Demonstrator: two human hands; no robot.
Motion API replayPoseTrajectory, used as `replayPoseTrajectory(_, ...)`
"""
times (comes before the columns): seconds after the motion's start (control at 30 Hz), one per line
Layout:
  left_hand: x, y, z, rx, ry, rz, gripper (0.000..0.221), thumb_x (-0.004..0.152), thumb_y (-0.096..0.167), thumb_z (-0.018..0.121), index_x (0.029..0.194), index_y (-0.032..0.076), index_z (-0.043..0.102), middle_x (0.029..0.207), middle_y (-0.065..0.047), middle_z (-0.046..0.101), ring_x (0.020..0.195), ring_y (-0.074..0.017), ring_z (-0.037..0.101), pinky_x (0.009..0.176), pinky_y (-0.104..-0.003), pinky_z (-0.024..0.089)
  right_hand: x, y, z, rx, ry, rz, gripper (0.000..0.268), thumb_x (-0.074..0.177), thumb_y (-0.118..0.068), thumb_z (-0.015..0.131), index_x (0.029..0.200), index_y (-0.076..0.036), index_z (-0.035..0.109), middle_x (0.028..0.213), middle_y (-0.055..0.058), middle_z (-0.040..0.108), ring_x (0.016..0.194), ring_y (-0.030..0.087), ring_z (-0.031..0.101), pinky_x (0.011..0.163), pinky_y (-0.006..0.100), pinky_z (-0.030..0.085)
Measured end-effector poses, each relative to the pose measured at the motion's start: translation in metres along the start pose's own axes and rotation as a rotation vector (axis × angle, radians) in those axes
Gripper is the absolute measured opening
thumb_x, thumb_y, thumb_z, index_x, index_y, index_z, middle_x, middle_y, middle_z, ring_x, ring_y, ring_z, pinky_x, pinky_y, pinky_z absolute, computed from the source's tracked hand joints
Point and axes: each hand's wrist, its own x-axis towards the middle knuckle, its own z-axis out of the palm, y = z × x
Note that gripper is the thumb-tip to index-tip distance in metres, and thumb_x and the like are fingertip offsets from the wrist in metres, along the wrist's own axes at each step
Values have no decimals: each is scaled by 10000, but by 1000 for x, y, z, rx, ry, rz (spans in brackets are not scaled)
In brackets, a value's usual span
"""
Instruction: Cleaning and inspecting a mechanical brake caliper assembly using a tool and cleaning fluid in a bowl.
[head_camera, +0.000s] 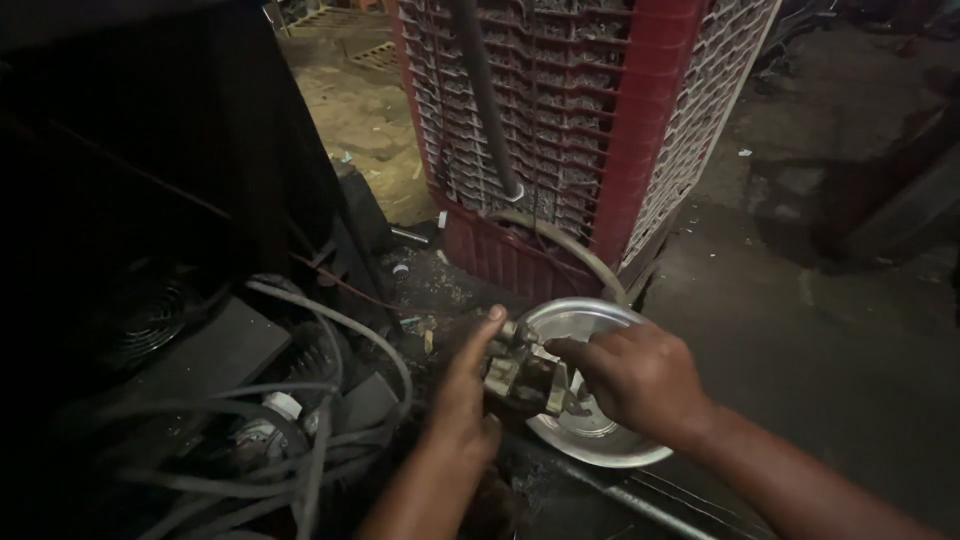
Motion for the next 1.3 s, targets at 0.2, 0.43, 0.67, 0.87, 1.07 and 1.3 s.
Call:
replayPoseTrajectory(0.2,3,0,-5,25,5,18,546,779,542,766,1108,111,701,993,-100,750,905,-270,721,833,-443,591,-14,-3,22,373,-145,388,326,807,-109,751,1130,-151,729,819,47,756,644,208,736,578,375,588)
replayPoseTrajectory(0.43,-25,11,16,28,-13,-151,644,784,686,622,1084,125,724,987,-119,766,930,-290,738,850,-476,608,9,9,-6,1,-5,-6,384,757,-118,752,1136,-168,775,728,31,719,615,228,688,565,411,549)
replayPoseTrajectory(0.67,-1,-5,0,59,-85,-135,597,831,674,627,1068,137,728,994,-109,761,919,-271,731,808,-449,609,-5,12,10,306,-5,150,375,768,-64,723,1132,-142,776,898,77,791,724,220,762,663,356,606)
replayPoseTrajectory(0.87,14,-14,-12,100,-211,-64,649,912,717,577,1078,109,733,963,-121,747,810,-257,706,657,-380,556,-20,20,32,644,-362,695,296,872,-67,702,1143,-142,794,847,79,830,656,213,795,627,370,662)
replayPoseTrajectory(1.07,-10,-1,5,161,-103,-98,667,881,716,513,1078,110,714,940,-115,762,826,-246,750,702,-397,636,-17,15,22,477,-259,535,172,826,-47,731,973,-112,793,884,56,827,748,176,818,739,353,629)
replayPoseTrajectory(1.3,-4,-10,0,105,-234,-134,719,912,753,468,1126,107,699,944,-111,751,834,-260,731,704,-413,608,-19,31,19,89,49,56,304,747,1,726,997,-154,801,685,36,675,622,189,658,572,385,506)
